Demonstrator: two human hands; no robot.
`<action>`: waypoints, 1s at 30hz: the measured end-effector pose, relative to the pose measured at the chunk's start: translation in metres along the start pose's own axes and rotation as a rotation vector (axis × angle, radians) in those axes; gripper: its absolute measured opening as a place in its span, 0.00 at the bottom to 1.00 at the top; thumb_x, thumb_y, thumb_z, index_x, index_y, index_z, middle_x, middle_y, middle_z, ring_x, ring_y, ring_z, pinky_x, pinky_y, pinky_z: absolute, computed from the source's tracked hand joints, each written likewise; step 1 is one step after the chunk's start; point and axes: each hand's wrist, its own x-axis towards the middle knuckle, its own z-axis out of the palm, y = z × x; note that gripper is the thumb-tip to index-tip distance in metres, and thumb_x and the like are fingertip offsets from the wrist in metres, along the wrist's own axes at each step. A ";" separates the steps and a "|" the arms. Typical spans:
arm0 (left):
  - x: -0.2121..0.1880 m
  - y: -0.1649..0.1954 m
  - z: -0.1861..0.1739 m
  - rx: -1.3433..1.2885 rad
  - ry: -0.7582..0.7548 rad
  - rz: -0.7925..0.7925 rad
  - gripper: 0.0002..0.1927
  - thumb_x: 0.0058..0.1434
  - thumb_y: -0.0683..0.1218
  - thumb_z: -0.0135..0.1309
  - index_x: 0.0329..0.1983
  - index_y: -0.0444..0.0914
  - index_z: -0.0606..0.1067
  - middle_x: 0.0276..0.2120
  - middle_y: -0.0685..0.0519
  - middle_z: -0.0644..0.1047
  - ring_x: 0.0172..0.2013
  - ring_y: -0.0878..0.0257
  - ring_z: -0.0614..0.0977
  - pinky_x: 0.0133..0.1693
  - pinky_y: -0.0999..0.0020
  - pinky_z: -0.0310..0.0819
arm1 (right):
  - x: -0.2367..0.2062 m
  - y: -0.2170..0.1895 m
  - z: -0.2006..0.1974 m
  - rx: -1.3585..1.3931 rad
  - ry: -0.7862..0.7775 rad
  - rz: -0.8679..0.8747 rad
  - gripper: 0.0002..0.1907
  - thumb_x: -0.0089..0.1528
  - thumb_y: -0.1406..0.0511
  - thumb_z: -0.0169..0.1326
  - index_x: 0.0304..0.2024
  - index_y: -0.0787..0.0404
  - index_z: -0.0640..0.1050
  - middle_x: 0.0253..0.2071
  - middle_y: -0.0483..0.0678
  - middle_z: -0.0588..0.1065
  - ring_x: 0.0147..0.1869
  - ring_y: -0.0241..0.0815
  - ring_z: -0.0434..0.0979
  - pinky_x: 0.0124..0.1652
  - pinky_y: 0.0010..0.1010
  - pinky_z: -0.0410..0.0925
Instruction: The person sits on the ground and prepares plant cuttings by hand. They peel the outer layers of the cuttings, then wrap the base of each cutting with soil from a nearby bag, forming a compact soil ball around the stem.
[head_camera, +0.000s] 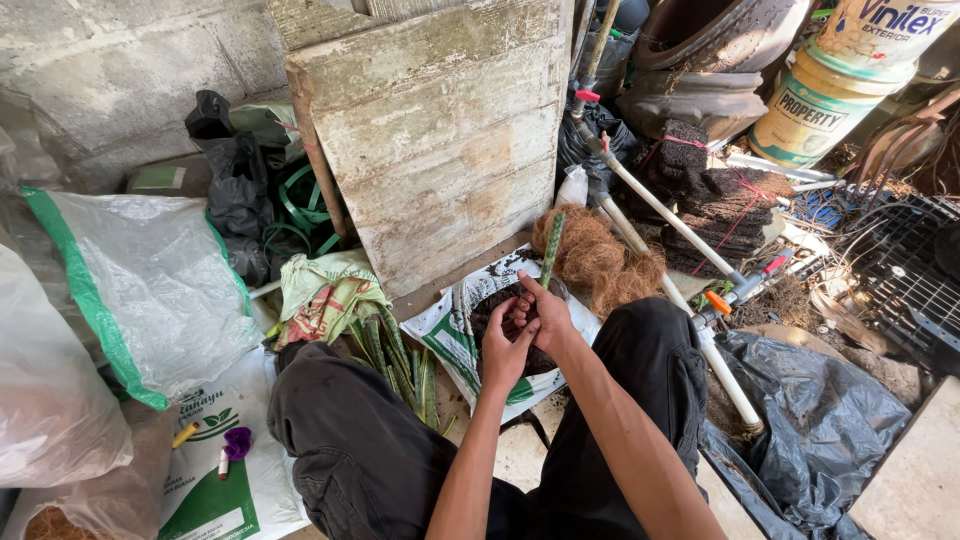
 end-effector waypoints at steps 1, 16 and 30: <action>-0.001 0.002 -0.001 -0.026 -0.013 0.003 0.33 0.57 0.55 0.65 0.63 0.39 0.70 0.55 0.48 0.78 0.54 0.58 0.81 0.53 0.62 0.75 | 0.002 0.000 0.000 -0.007 0.007 0.002 0.27 0.62 0.58 0.63 0.19 0.53 0.60 0.16 0.42 0.60 0.19 0.38 0.60 0.20 0.28 0.56; 0.009 -0.015 -0.010 -0.188 0.082 -0.039 0.34 0.63 0.60 0.60 0.65 0.37 0.69 0.55 0.48 0.77 0.56 0.58 0.78 0.58 0.62 0.71 | -0.024 -0.010 0.010 -0.162 -0.207 -0.017 0.15 0.61 0.64 0.51 0.46 0.64 0.80 0.38 0.47 0.81 0.41 0.39 0.79 0.41 0.30 0.74; 0.010 -0.033 -0.007 -0.371 0.081 -0.095 0.32 0.63 0.59 0.59 0.62 0.36 0.69 0.53 0.50 0.76 0.55 0.60 0.78 0.55 0.66 0.72 | 0.002 -0.004 -0.014 -0.230 -0.267 0.016 0.18 0.64 0.51 0.57 0.36 0.58 0.76 0.33 0.45 0.76 0.37 0.39 0.75 0.44 0.37 0.74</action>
